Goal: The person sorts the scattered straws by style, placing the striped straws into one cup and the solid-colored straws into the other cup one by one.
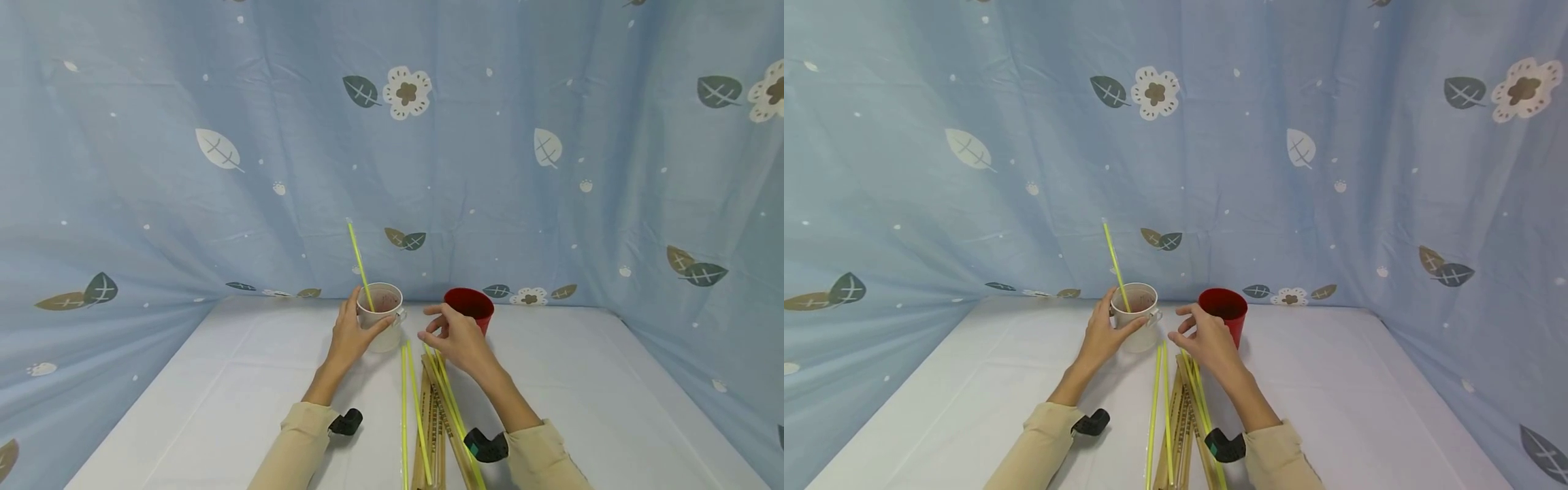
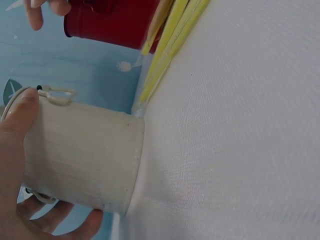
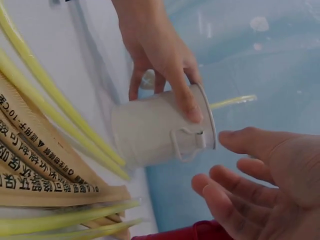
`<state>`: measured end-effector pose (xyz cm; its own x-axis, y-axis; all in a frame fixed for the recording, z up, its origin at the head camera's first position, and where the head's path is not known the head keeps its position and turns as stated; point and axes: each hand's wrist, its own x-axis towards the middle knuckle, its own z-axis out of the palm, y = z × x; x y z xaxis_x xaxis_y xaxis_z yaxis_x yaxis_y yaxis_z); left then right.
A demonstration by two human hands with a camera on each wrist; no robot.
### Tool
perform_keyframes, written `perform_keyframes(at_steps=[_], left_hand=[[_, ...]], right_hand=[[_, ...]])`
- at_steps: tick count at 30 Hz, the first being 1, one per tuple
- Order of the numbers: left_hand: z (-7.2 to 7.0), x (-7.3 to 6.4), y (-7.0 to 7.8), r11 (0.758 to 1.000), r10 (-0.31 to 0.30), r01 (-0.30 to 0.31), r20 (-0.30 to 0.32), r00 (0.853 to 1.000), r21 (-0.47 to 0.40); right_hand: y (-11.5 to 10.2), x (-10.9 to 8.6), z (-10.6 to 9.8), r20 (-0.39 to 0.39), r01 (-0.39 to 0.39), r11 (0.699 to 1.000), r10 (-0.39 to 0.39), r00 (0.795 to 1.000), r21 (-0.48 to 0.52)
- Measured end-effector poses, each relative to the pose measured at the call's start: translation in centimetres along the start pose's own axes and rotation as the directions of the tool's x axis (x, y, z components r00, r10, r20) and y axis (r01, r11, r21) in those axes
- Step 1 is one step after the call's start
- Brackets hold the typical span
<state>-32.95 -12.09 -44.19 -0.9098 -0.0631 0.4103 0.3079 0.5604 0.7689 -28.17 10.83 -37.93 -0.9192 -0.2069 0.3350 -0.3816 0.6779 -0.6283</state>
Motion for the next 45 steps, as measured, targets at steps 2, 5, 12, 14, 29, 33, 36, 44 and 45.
perform_keyframes(at_steps=[2,5,12,14,29,33,36,44,45], left_hand=[[-0.1,0.0,-0.1,1.000,-0.005,0.005,0.002,1.000,0.001],[-0.1,0.0,-0.2,1.000,-0.011,0.011,0.005,1.000,-0.003],[-0.1,0.1,-0.4,1.000,-0.004,0.004,0.001,1.000,0.007],[-0.1,0.1,-0.4,1.000,0.001,-0.001,-0.001,1.000,0.005],[-0.2,0.2,-0.3,1.000,0.007,-0.007,0.002,1.000,0.003],[-0.1,0.1,-0.2,1.000,0.006,-0.006,0.007,1.000,-0.007],[0.1,0.1,-0.1,1.000,0.011,-0.011,0.011,1.000,-0.006],[0.0,0.3,0.0,1.000,0.005,-0.005,-0.006,1.000,0.010],[0.0,0.3,0.0,1.000,0.007,-0.007,-0.006,1.000,0.011]], right_hand=[[0.2,-0.2,0.0,0.023,-0.022,1.000,0.022,0.999,0.000],[0.5,-0.3,0.1,0.054,-0.055,0.998,0.055,0.997,0.004],[1.1,-0.5,0.1,0.101,-0.113,0.992,0.118,0.988,-0.048],[1.2,-0.6,0.1,0.115,-0.126,0.990,0.132,0.985,-0.063],[1.7,-0.9,0.2,0.281,-0.256,0.959,0.281,0.918,-0.123],[2.0,-1.0,0.2,0.310,-0.275,0.950,0.309,0.899,-0.151],[2.2,-1.2,0.0,0.322,-0.296,0.941,0.335,0.885,-0.166],[2.5,-1.3,0.1,0.352,-0.328,0.925,0.377,0.857,-0.192],[2.6,-1.3,0.2,0.358,-0.336,0.921,0.386,0.850,-0.197]])
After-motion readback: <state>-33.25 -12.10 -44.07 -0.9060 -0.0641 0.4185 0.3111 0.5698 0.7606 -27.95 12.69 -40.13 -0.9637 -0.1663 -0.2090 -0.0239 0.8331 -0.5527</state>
